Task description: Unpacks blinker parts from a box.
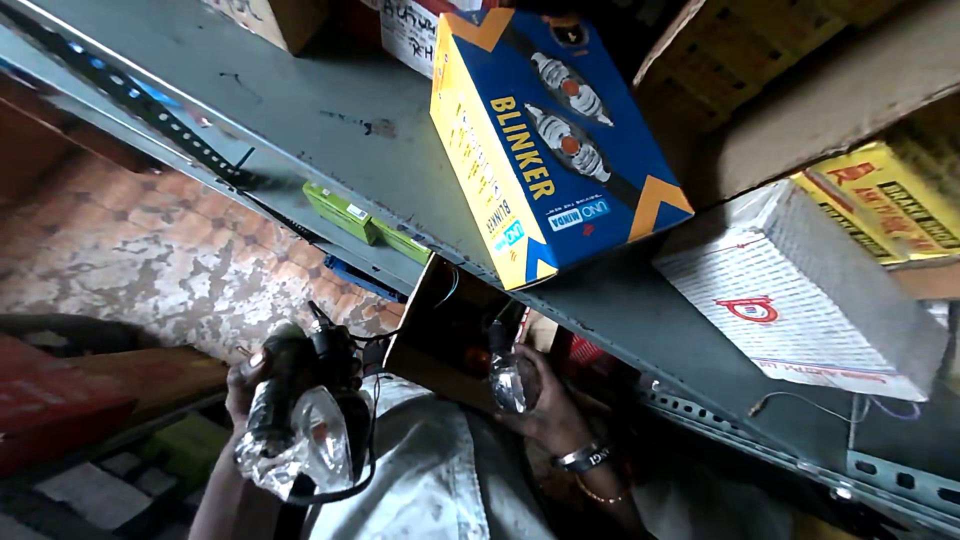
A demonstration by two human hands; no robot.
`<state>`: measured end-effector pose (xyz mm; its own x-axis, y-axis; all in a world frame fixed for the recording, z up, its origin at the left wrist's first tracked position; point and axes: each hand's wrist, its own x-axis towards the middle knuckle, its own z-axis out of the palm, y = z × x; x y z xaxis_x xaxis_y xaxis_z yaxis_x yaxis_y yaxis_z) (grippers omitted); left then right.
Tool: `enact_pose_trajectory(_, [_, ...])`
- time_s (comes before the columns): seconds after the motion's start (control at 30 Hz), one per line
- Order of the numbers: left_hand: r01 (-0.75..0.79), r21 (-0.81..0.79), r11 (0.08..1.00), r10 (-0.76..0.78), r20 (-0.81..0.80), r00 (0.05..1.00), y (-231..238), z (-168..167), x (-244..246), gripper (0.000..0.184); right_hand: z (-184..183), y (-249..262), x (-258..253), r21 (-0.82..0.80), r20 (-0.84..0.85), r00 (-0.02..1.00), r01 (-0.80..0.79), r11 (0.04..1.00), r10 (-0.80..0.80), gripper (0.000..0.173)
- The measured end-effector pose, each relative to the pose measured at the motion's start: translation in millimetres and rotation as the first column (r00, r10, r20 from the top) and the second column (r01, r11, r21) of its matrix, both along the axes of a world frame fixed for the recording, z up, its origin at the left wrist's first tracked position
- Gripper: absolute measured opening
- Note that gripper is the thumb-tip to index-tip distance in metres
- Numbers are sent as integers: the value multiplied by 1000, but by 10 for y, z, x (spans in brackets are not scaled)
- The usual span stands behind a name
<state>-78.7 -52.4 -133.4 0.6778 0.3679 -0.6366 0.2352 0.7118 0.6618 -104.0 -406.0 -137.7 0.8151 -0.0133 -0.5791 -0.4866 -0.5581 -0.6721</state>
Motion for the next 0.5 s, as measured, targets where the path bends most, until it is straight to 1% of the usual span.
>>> enact_pose_trajectory(0.1, [-16, -9, 1000, 16, -6, 1000, 4, -16, 2, 53, -7, 10, -15, 10, 8, 1000, 8, 1000, -9, 104])
enact_pose_trajectory(0.23, [36, 11, 999, -37, 81, 996, 22, -5, -26, 38, -20, 103, 34, 9, 30, 997, 66, 998, -66, 97])
enact_pose_trajectory(0.3, [72, 104, 992, -89, 175, 981, 18, -18, -60, 37, -83, 250, 125, -13, 59, 994, 89, 996, -89, 96])
enact_pose_trajectory(0.37, [61, 255, 965, -143, 318, 937, 19, -117, -128, 38, -149, 490, 250, -9, 69, 993, 99, 995, -98, 97])
enact_pose_trajectory(0.4, [58, 315, 947, -175, 360, 916, 30, -173, -146, 36, -204, 610, 306, 23, 75, 995, 65, 998, -67, 99])
enact_pose_trajectory(0.43, [71, 329, 942, -202, 383, 902, 60, -239, -164, 28, -297, 701, 350, 43, 74, 997, -5, 999, 2, 102])
enact_pose_trajectory(0.47, [99, 316, 944, -222, 382, 897, 101, -299, -183, 19, -379, 770, 381, 52, 61, 994, -97, 994, 94, 105])
enact_pose_trajectory(0.5, [125, 280, 952, -226, 364, 904, 146, -353, -202, 17, -417, 829, 398, 64, 40, 982, -186, 980, 184, 106])
